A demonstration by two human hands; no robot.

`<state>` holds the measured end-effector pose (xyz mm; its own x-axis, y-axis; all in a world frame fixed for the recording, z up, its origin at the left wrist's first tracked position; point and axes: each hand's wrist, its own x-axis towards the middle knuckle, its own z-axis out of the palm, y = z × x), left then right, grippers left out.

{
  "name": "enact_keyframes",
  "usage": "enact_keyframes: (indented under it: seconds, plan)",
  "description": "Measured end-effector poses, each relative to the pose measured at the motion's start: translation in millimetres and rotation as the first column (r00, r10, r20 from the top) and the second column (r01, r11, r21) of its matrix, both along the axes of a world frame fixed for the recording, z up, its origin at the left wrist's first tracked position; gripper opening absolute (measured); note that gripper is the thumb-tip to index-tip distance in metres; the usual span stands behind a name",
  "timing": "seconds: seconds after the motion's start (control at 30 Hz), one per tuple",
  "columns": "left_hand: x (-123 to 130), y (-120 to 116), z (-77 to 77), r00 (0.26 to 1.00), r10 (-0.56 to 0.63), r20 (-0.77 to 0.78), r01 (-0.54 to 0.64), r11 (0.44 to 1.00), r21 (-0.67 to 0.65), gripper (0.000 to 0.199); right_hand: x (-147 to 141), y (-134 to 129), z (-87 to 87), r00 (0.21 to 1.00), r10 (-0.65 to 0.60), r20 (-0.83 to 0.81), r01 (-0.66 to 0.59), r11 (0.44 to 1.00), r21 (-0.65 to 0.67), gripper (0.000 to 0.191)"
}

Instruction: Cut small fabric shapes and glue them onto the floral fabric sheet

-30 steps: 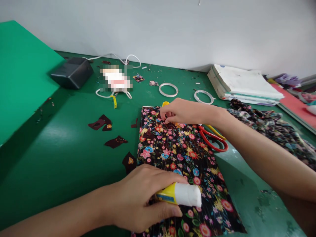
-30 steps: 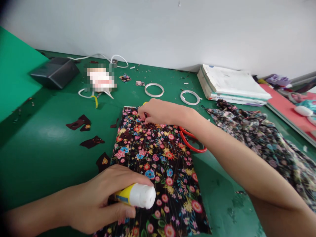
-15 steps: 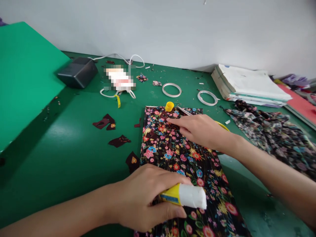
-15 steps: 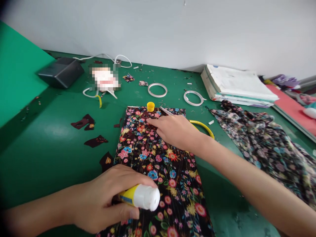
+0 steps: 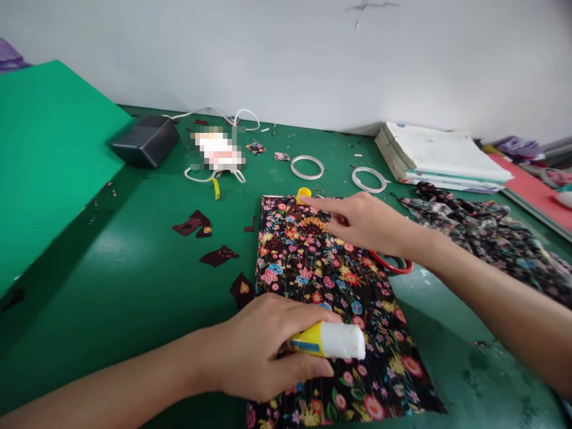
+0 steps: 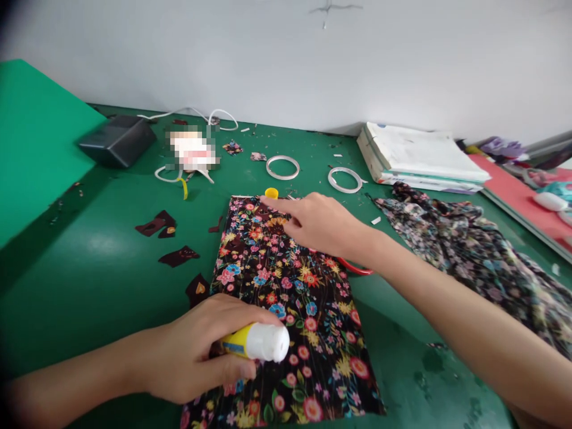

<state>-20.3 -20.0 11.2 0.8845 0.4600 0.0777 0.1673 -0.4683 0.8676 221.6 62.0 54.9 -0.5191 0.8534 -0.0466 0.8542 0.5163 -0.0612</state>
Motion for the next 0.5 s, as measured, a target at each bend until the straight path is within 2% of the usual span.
enact_keyframes:
  seconds: [0.23,0.37,0.5]
  plan:
    - [1,2,1.2,1.000,-0.026,0.011,0.026,1.000,-0.009,0.049,-8,-10,-17.9,0.973,0.048,0.224,-0.039,0.998,-0.045,0.062]
    - [2,1,2.1,1.000,-0.018,0.003,0.018,1.000,0.006,0.047,-9,-10,-9.7,0.969,0.026,0.247,-0.018,0.999,-0.033,0.062]
    - [2,2,0.6,1.000,-0.002,0.018,0.002,1.000,0.010,0.046,-11,-9,-4.5,0.980,-0.040,0.195,0.029,0.998,0.059,0.064]
